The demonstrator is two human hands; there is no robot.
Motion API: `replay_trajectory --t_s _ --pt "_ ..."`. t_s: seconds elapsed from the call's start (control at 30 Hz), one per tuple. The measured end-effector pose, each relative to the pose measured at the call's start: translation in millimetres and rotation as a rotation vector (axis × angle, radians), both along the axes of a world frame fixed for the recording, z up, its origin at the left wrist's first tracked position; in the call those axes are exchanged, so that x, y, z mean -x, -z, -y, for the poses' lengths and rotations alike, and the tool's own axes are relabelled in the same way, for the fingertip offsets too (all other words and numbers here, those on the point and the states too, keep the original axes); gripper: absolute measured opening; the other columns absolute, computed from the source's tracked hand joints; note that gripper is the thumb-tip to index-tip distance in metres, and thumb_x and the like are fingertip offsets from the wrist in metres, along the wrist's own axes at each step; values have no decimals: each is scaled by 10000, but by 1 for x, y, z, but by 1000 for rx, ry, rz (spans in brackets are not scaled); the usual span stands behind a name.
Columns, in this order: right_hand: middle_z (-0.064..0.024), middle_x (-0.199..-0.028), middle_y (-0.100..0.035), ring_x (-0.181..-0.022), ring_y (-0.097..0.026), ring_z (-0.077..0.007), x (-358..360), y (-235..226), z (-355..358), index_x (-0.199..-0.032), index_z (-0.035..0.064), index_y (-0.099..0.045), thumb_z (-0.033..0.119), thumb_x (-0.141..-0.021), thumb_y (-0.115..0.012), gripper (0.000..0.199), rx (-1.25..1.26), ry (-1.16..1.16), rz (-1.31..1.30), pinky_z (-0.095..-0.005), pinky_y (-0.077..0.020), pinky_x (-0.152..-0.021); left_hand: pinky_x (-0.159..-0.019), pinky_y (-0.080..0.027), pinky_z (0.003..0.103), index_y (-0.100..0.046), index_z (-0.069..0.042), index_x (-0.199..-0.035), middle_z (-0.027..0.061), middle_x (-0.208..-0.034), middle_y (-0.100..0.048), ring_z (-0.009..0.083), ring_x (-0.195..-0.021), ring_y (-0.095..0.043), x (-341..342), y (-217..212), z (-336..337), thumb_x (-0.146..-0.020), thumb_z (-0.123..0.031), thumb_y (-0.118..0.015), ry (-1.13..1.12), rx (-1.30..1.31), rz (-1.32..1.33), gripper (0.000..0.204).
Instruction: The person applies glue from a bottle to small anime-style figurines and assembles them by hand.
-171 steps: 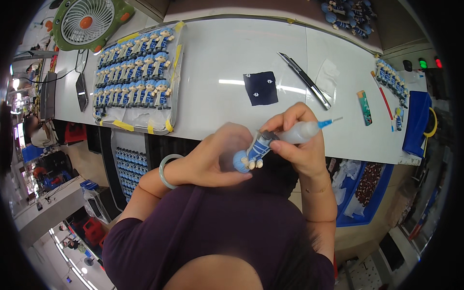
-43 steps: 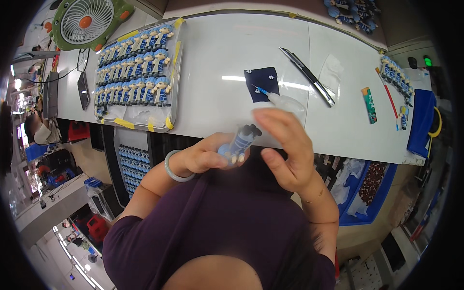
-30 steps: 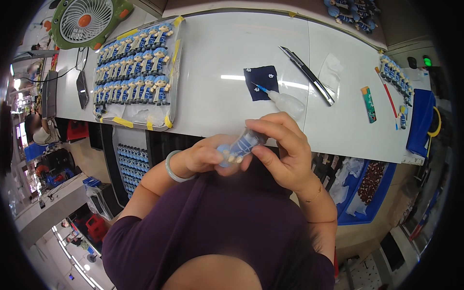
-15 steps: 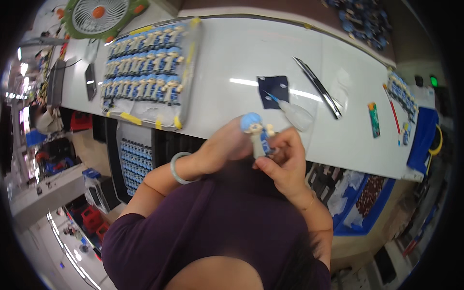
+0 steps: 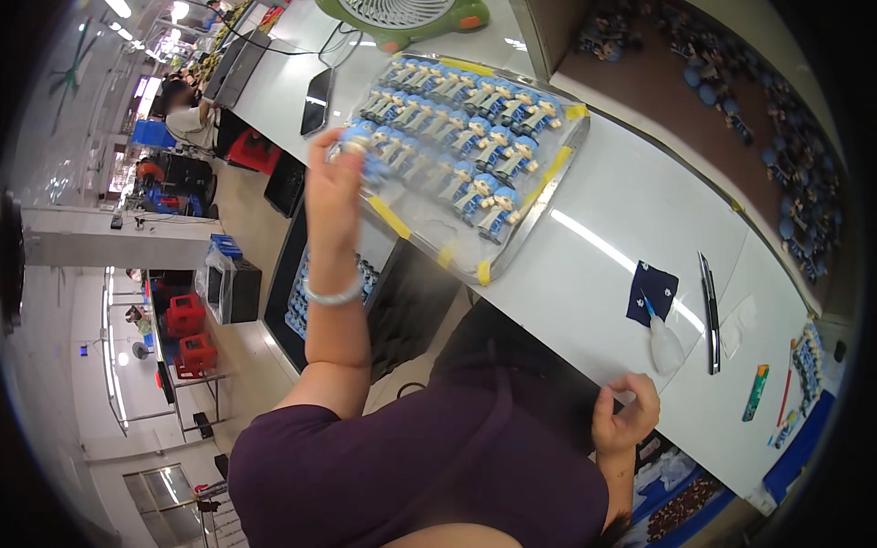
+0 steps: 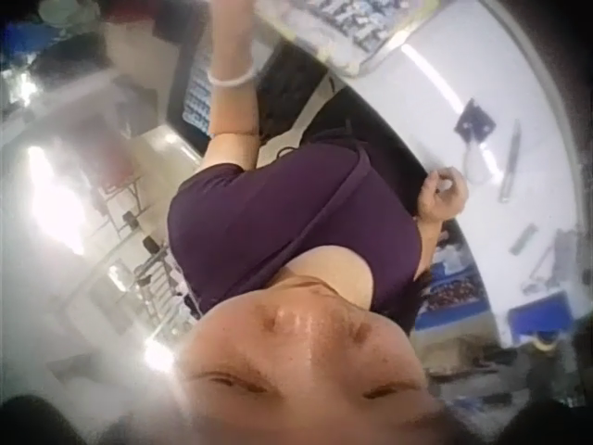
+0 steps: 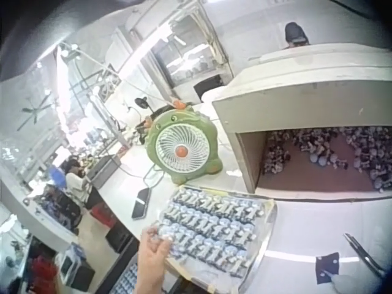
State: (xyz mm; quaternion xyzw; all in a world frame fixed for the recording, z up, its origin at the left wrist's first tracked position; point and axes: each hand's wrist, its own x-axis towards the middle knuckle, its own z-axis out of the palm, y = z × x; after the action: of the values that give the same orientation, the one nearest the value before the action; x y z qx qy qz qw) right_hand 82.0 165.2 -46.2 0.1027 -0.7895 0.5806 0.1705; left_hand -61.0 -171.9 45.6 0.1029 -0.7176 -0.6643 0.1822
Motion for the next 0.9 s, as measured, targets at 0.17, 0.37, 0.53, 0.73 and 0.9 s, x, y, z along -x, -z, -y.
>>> replay_trajectory --t_s 0.17,0.37,0.53,0.73,0.9 --pt "-73 -812 -485 -687 -467 -123 -9 11 -7 -1042 -18 -442 -52 -779 -504 273 27 70 72 -227 -400 -672 -523 -373 186 -382 -37 -1003 97 -760 -600 62 -624 -505 1 41 90 -791 -146 -617 -308 329 184 335" --pt "-90 -736 -502 -601 -472 -146 -9 0 -6 -972 -16 -458 -58 -731 -542 259 57 105 55 -234 -391 -593 -613 -434 373 -425 -3 -967 118 -725 -576 284 -639 -547 4 78 65 -742 -298 -640 -492 860 252 428" --pt "-108 -728 -529 -583 -504 -163 -12 3 -14 -908 -19 -500 -66 -704 -558 217 1 240 4 -248 -412 -550 -685 -414 394 -496 -27 -879 137 -797 -516 309 -756 -511 4 95 86 -756 -334 -601 -579 1270 153 347" --pt "-108 -667 -536 -539 -513 -195 -7 2 -38 -889 2 -520 -52 -676 -576 226 -78 327 28 -265 -420 -528 -657 -406 395 -503 -47 -975 126 -845 -528 301 -777 -529 6 94 100 -782 -307 -566 -546 1160 213 330" --pt "-105 -683 -541 -568 -525 -244 -1 7 -48 -856 21 -520 -50 -642 -581 234 -274 399 -133 -302 -421 -522 -655 -411 340 -527 -12 -964 97 -810 -525 255 -738 -509 33 51 36 -772 -164 -592 -391 956 -121 253"
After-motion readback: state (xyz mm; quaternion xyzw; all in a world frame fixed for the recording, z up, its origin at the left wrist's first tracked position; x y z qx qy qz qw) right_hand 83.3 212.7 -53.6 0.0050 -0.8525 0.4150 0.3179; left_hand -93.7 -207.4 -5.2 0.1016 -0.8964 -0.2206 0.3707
